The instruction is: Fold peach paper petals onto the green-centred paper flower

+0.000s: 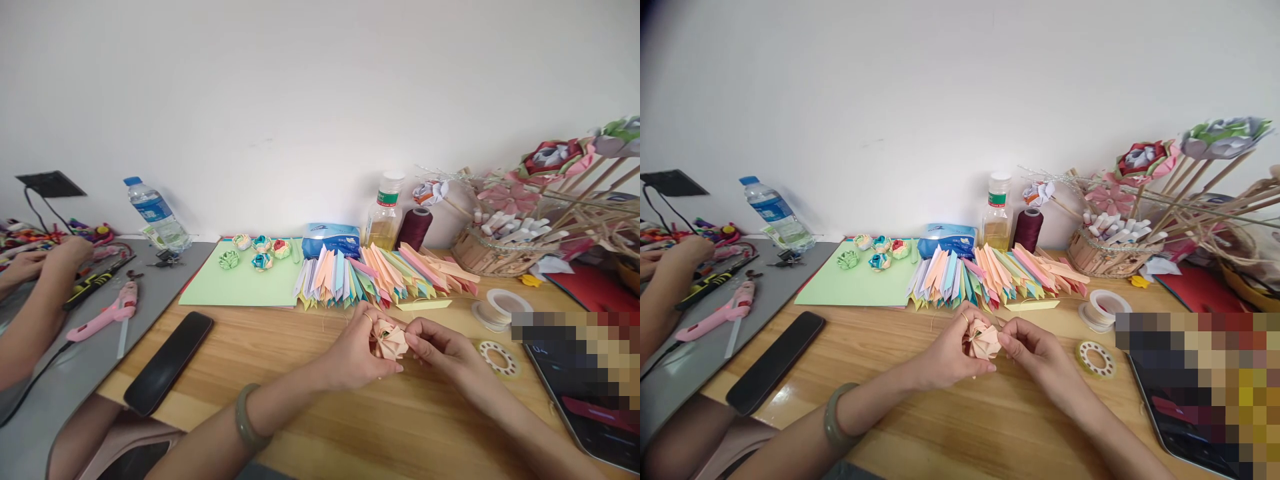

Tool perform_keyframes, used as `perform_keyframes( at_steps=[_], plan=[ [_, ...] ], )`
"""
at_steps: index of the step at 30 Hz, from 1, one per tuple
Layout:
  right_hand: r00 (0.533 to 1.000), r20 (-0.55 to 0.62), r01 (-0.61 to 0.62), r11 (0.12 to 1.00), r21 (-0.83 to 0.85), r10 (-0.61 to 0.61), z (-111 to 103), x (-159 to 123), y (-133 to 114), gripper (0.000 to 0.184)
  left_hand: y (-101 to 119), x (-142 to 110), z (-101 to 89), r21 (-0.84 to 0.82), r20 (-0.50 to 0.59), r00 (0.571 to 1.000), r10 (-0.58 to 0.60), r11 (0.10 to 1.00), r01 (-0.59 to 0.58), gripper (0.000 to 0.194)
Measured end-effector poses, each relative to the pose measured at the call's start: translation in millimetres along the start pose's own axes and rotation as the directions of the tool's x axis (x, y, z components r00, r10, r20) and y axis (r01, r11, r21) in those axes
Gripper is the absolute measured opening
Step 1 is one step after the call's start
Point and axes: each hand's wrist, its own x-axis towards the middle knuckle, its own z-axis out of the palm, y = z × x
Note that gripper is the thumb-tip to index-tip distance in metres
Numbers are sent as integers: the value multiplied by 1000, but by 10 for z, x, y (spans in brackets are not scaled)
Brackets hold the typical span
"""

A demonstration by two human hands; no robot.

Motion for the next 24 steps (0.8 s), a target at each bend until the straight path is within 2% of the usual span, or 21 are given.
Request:
perform_keyframes(
  at_steps=[2,5,7,9,10,12,14,16,18,21,24],
  plan=[
    [1000,-2,6,999,-43,-7,4,5,29,35,-3,-3,-5,-103,37,999,-37,994,40,47],
    [998,-51,23,990,-141,-31,2,6,77,31,-4,4,-17,-263,81,995,-62,961,82,65],
    [988,-128,64,982,-178,-88,-10,-12,95,27,1,19,-23,-326,81,994,-75,940,98,71],
    [966,-169,161,966,-204,-197,-25,-43,99,27,10,37,-26,-398,83,988,-130,905,152,68],
    [952,-147,231,947,-222,-267,-30,-60,98,30,14,44,-28,-443,91,981,-173,875,196,66],
    [923,-25,364,891,-272,-385,-25,-83,95,42,19,53,-34,-529,138,958,-251,799,285,61],
    [903,102,428,846,-320,-418,-2,-85,95,55,9,58,-48,-582,247,934,-258,731,356,53],
    [911,140,412,839,-355,-388,28,-67,97,61,-20,64,-71,-597,360,907,-218,693,403,56],
    [930,108,365,854,-370,-351,47,-42,103,55,-60,74,-97,-572,392,893,-222,701,426,66],
    [960,25,271,898,-348,-280,48,-14,121,34,-111,89,-119,-432,311,894,-322,790,435,76],
    [982,-44,158,925,-346,-184,39,-1,144,30,-107,80,-103,-234,193,907,-374,880,412,73]
  ],
)
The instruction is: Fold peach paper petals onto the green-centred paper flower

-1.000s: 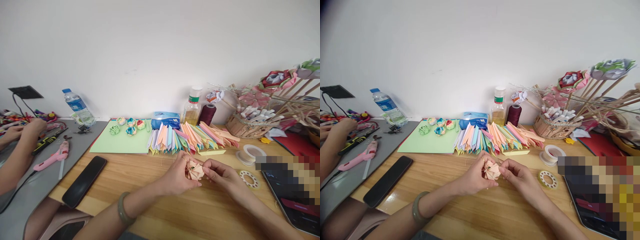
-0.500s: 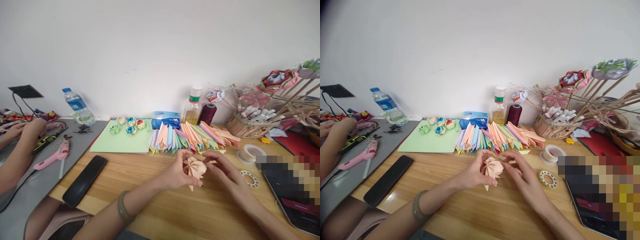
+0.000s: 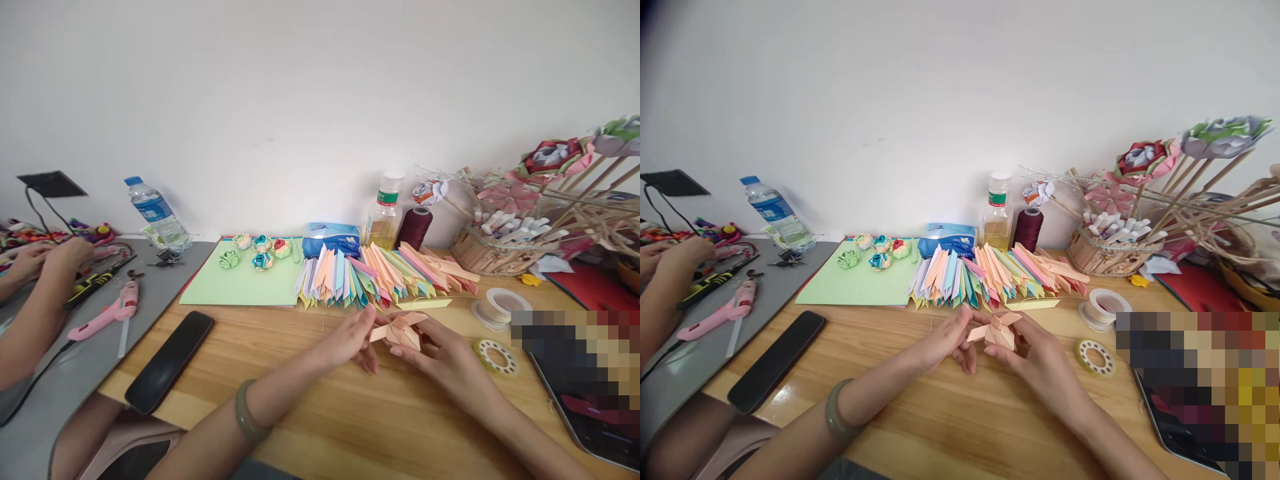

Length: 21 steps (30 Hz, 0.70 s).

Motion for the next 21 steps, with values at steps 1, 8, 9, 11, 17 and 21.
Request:
perform_keyframes(
  at_steps=[1,8,9,11,17,21],
  plan=[
    [1000,2,-20,1000,-11,20,3,1,4,31,8,-13,17,86,-56,998,37,996,-32,68],
    [997,75,30,996,-84,-24,17,-21,-87,26,86,-112,93,534,-271,833,482,796,-286,22],
    [994,106,39,996,-77,-31,7,-26,-114,26,86,-111,91,522,-268,837,477,802,-290,18],
    [987,159,45,999,-24,-40,-20,-29,-163,25,78,-100,86,451,-263,860,437,844,-291,14],
    [999,31,-38,991,132,34,-36,-3,-156,24,71,-79,116,223,-204,904,376,917,-331,12],
    [999,-21,-40,992,117,43,-14,-14,-105,23,58,-97,126,353,-220,853,472,854,-382,15]
  ],
)
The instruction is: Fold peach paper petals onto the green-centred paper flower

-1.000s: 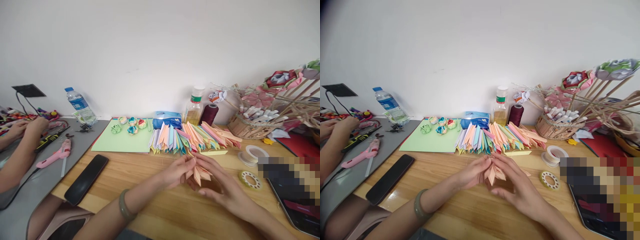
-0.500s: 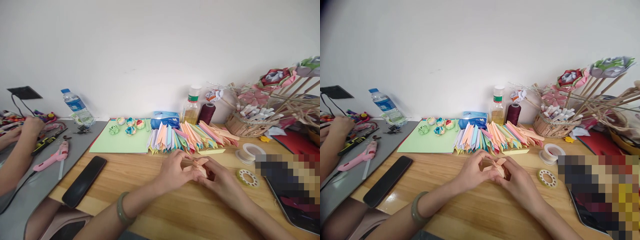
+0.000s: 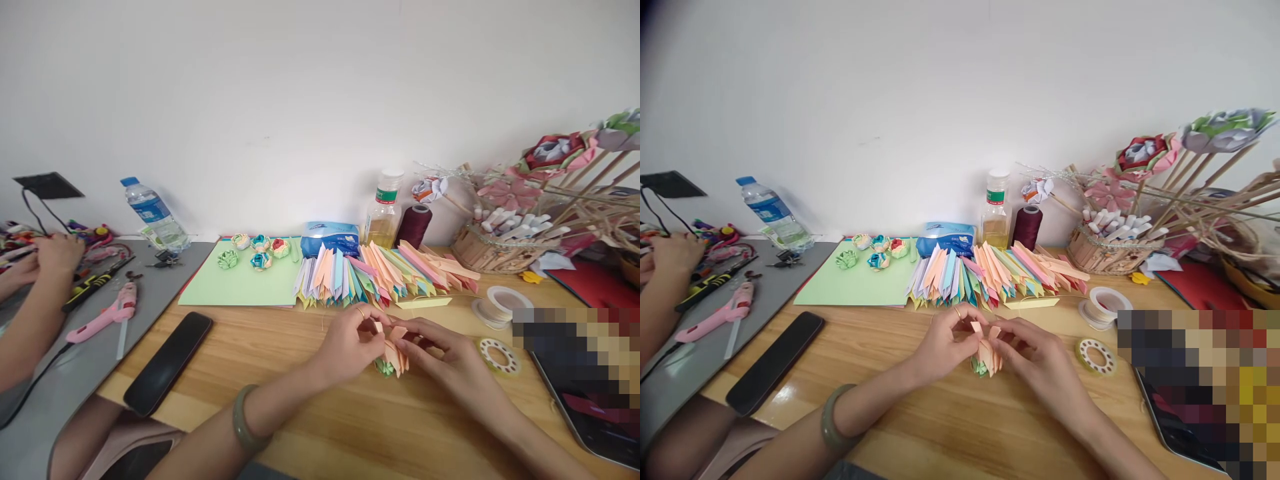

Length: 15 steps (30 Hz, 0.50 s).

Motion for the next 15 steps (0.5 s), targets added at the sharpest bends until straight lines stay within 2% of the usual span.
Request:
perform_keyframes(
  at_steps=[3,8,15],
  plan=[
    [997,-60,43,998,-36,-45,-4,-14,-15,23,-16,-21,1,54,-28,1000,13,998,-12,19],
    [982,-148,108,990,-88,-120,-1,-19,-51,20,-42,-37,23,15,-30,997,68,998,-68,21],
    [986,-132,86,991,-101,-99,4,-36,34,19,-26,-29,23,22,-47,993,104,994,-103,16]
  ],
)
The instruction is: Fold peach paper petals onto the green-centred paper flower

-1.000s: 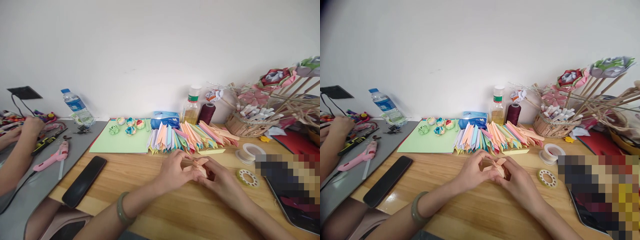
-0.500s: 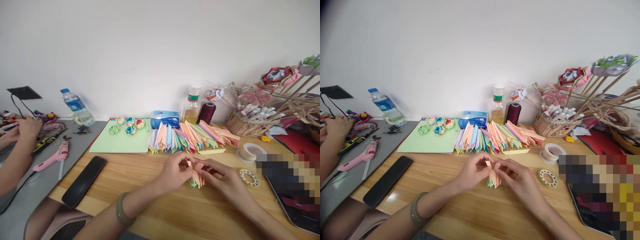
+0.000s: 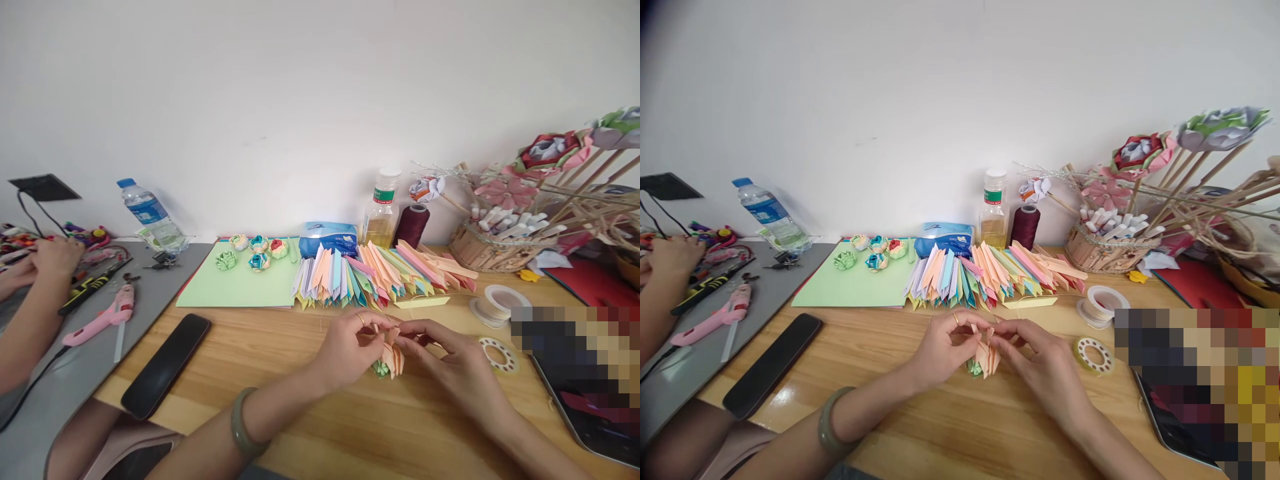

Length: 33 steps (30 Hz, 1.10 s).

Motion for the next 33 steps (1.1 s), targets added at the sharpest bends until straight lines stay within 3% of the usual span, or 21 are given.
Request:
perform_keyframes(
  at_steps=[5,8,13,18,23,33],
  plan=[
    [1000,26,8,998,57,-9,-4,-10,-13,19,25,-7,-2,-127,62,994,-94,987,101,13],
    [998,-15,57,997,54,-56,3,-17,-10,17,21,-7,-1,-188,92,991,-102,975,118,13],
    [972,-108,208,978,-19,-209,14,-44,24,12,32,9,-20,-99,69,995,74,993,-67,12],
    [945,-109,301,950,-81,-308,19,-60,6,11,26,30,-38,52,50,972,230,971,-232,9],
    [957,-106,260,962,-87,-269,22,-69,3,10,14,40,-39,99,66,962,265,958,-271,7],
    [993,40,108,994,21,-109,37,-19,-9,11,-9,73,-75,32,195,979,61,997,-69,14]
  ],
)
